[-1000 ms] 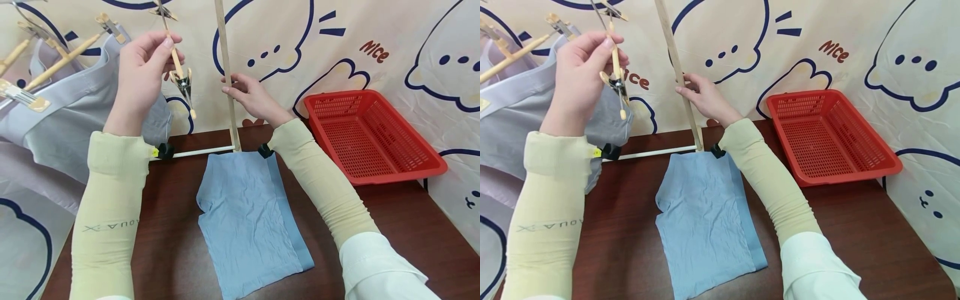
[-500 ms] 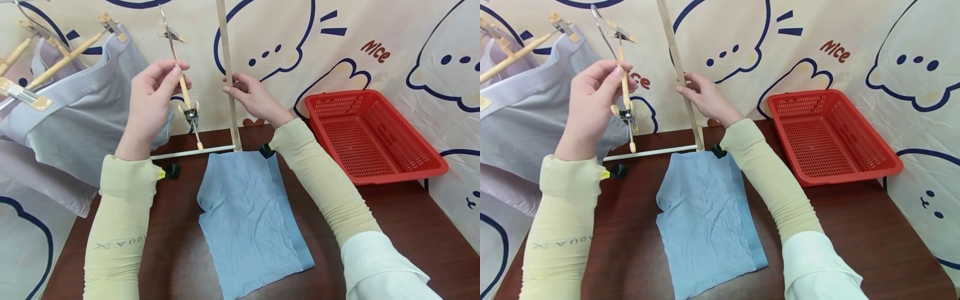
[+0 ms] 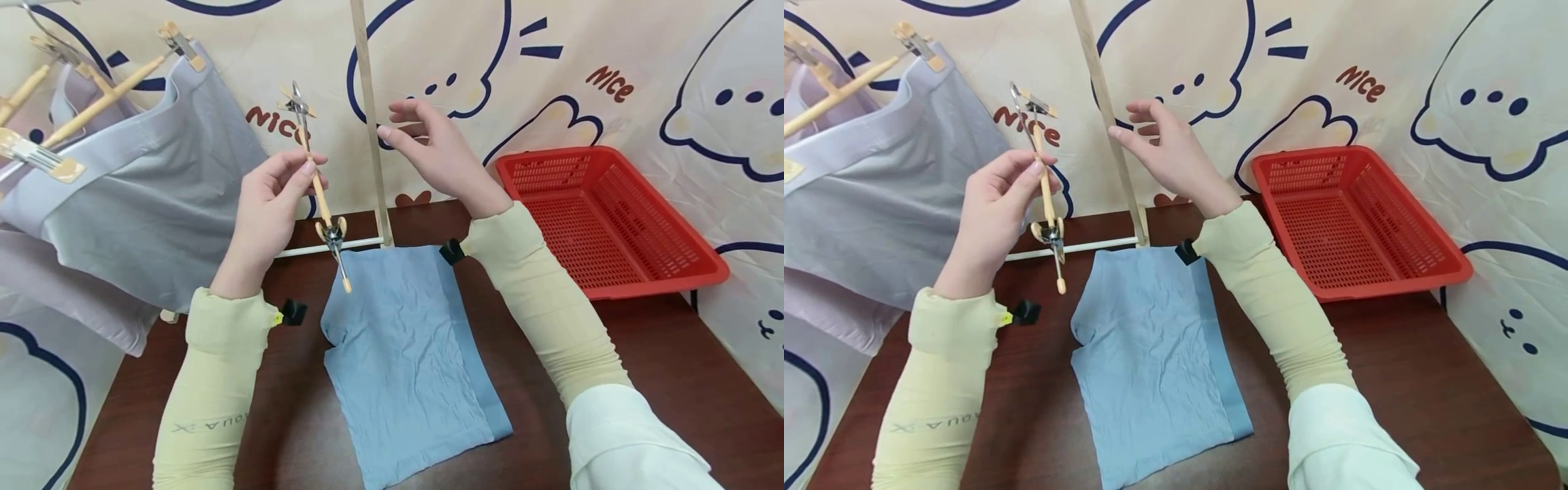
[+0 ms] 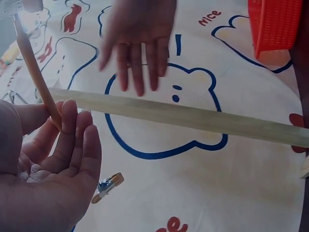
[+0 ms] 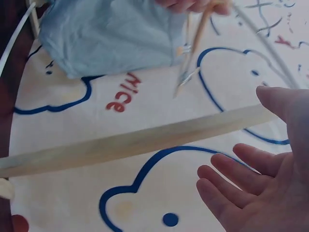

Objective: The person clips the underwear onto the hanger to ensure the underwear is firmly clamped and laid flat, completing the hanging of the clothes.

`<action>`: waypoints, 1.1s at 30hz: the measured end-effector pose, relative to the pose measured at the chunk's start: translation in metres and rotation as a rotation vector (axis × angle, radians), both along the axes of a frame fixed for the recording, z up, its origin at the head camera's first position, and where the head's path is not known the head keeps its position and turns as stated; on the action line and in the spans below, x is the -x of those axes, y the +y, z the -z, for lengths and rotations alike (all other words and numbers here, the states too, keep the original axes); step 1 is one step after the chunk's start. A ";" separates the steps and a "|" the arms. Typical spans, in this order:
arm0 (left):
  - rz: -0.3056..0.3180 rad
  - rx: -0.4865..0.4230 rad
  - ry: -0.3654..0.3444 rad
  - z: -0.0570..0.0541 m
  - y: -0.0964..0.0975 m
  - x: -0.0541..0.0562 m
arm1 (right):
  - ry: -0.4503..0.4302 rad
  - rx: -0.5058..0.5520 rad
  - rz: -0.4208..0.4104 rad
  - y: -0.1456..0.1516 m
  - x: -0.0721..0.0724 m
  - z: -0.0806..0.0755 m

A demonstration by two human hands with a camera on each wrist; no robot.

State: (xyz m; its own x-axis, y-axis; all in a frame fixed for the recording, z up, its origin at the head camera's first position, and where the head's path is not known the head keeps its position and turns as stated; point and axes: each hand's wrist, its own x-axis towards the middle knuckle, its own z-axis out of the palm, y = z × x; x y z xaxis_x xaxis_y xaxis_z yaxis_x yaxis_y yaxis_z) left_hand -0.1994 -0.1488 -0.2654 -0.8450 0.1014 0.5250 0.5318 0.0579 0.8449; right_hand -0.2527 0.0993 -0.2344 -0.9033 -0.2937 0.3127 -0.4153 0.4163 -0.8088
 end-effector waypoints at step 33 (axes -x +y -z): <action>0.052 0.355 -0.108 0.091 0.039 -0.020 | -0.082 -0.033 -0.291 0.010 -0.051 0.052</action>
State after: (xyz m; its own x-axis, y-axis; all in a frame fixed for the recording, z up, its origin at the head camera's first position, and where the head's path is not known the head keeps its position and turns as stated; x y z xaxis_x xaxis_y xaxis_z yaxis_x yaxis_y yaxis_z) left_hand -0.1796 -0.1096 -0.3560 -0.8824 0.3055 0.3578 0.4509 0.3323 0.8284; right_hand -0.2020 0.1089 -0.2864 -0.8014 -0.5528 0.2286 -0.4552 0.3156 -0.8326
